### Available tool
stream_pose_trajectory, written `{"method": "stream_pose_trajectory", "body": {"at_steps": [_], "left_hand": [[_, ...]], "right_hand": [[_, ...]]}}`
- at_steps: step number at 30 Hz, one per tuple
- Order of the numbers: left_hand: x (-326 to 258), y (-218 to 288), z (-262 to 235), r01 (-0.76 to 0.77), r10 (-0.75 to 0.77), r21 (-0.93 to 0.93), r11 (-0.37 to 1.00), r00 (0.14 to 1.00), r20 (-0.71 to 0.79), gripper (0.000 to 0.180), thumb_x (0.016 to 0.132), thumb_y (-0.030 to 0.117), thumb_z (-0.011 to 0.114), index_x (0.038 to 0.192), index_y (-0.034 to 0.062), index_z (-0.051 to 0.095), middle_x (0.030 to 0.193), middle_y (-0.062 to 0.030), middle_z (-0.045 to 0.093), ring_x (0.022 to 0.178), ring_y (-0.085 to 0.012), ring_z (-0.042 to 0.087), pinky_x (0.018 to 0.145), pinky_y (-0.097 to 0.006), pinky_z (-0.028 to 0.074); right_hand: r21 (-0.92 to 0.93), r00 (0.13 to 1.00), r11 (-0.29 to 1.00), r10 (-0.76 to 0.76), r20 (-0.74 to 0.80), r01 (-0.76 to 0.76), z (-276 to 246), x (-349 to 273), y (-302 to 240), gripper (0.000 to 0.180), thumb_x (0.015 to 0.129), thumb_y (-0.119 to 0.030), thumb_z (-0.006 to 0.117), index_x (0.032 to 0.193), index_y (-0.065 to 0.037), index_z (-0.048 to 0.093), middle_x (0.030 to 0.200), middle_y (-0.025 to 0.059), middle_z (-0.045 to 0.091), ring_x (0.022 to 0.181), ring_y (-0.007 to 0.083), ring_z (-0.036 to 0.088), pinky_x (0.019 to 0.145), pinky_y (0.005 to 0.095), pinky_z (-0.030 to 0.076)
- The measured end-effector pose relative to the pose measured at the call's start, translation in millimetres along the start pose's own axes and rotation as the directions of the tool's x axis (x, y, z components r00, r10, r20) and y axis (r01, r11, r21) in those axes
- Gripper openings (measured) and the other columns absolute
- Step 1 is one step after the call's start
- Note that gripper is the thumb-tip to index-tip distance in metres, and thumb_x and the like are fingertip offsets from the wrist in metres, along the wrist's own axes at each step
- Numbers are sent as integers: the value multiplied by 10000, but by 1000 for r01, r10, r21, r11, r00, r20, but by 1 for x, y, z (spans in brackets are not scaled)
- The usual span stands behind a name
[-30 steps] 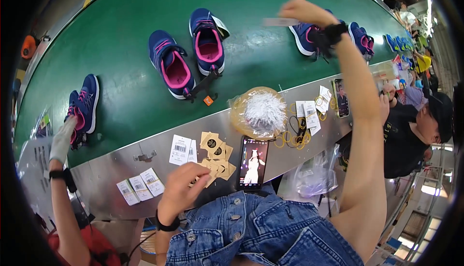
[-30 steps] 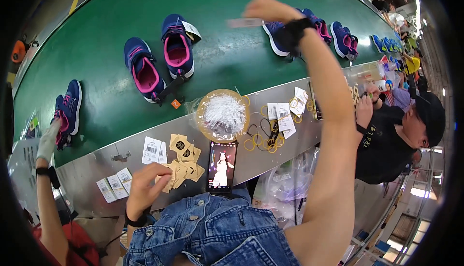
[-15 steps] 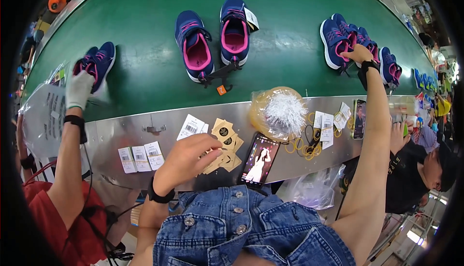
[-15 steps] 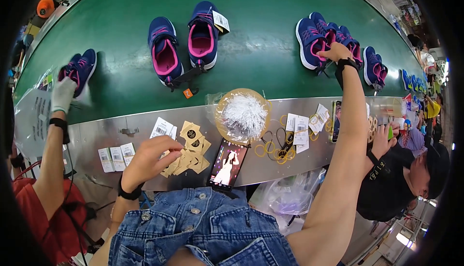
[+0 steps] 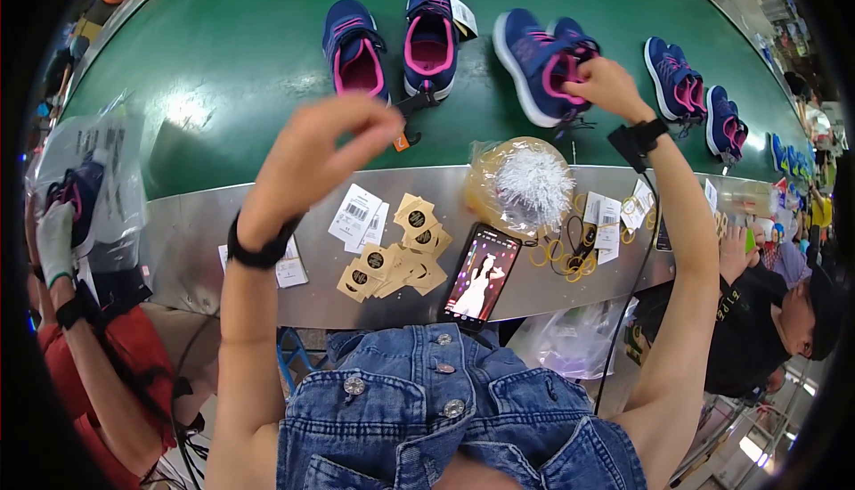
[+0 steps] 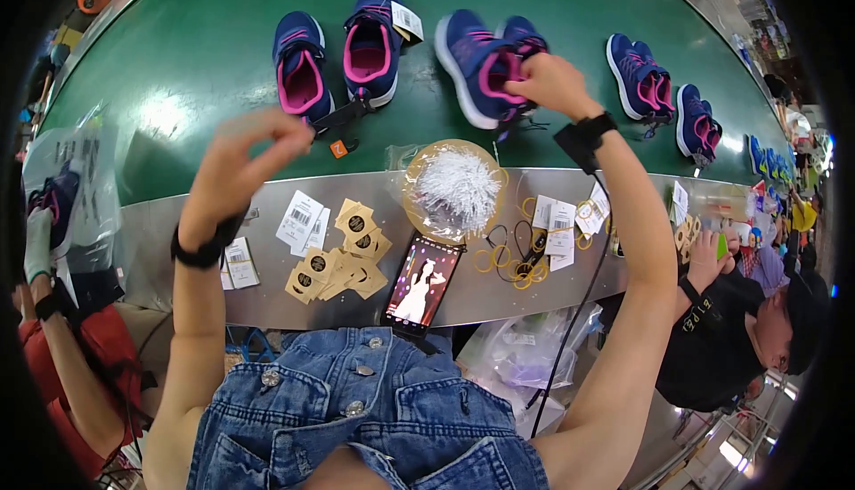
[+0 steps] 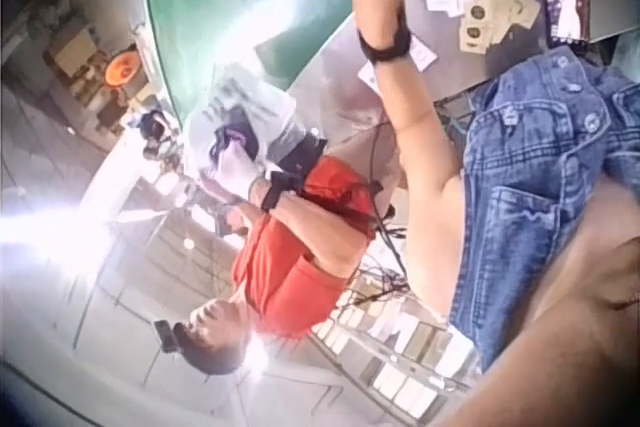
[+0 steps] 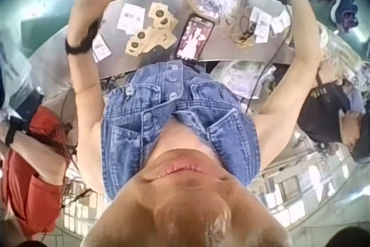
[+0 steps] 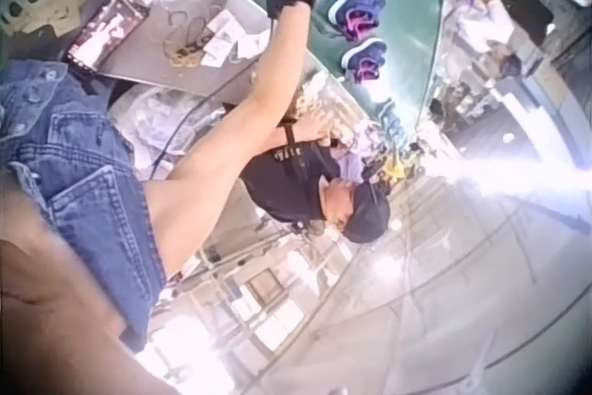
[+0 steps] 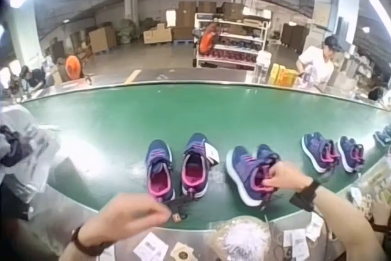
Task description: Attaching tags and labels to athletic shoes on a factory production line.
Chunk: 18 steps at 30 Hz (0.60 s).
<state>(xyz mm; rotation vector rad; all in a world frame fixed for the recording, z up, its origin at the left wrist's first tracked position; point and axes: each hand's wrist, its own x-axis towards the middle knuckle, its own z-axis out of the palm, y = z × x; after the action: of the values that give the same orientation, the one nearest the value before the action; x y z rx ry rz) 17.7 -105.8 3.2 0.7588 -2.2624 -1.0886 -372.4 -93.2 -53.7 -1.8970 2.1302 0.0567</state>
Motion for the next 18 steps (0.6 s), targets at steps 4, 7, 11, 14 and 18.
{"method": "stream_pose_trajectory", "body": {"at_steps": [4, 7, 11, 14, 18], "left_hand": [[75, -2, 3, -43, 43, -1, 999, 996, 72, 162, 864, 123, 590, 880, -37, 612, 739, -35, 610, 672, -90, 546, 616, -231, 442], [121, -24, 24, -124, 124, 4, 992, 990, 74, 177, 868, 138, 582, 890, -34, 615, 722, -36, 606, 663, -85, 547, 605, -234, 440], [172, -44, 74, -162, 166, -49, 986, 982, 93, 214, 798, 180, 586, 879, -6, 654, 771, -139, 650, 688, -251, 620, 637, -332, 478], [201, -73, 102, -210, 206, 56, 976, 976, 65, 189, 768, 129, 567, 872, 9, 669, 788, -151, 660, 743, -285, 639, 674, -357, 495], [227, -96, 121, -182, 122, 249, 951, 964, 238, 195, 698, 71, 565, 844, 32, 689, 780, -171, 664, 725, -296, 654, 659, -363, 511]], "right_hand": [[2, 980, 985, -173, 103, 174, 13, 10, -60, 360, 680, -402, 661, 638, -45, 631, 577, 141, 579, 568, 301, 580, 530, 384, 450], [-14, 945, 977, -203, 258, 214, 14, 6, -65, 240, 772, -263, 607, 782, -30, 665, 695, 121, 643, 649, 260, 610, 596, 350, 466], [584, 910, 782, -380, 168, 219, 2, 5, -15, 331, 857, -28, 434, 1148, -36, 592, 923, 15, 622, 786, 119, 552, 739, 268, 440], [597, 993, 794, -118, -29, 112, -26, -7, -5, 347, 824, -82, 433, 1119, -70, 615, 914, 90, 646, 796, 157, 583, 744, 284, 464], [313, 972, 946, -7, -234, 82, -30, -18, 3, 335, 815, -67, 429, 1059, -168, 636, 822, 59, 656, 728, 237, 621, 657, 354, 482]]}}
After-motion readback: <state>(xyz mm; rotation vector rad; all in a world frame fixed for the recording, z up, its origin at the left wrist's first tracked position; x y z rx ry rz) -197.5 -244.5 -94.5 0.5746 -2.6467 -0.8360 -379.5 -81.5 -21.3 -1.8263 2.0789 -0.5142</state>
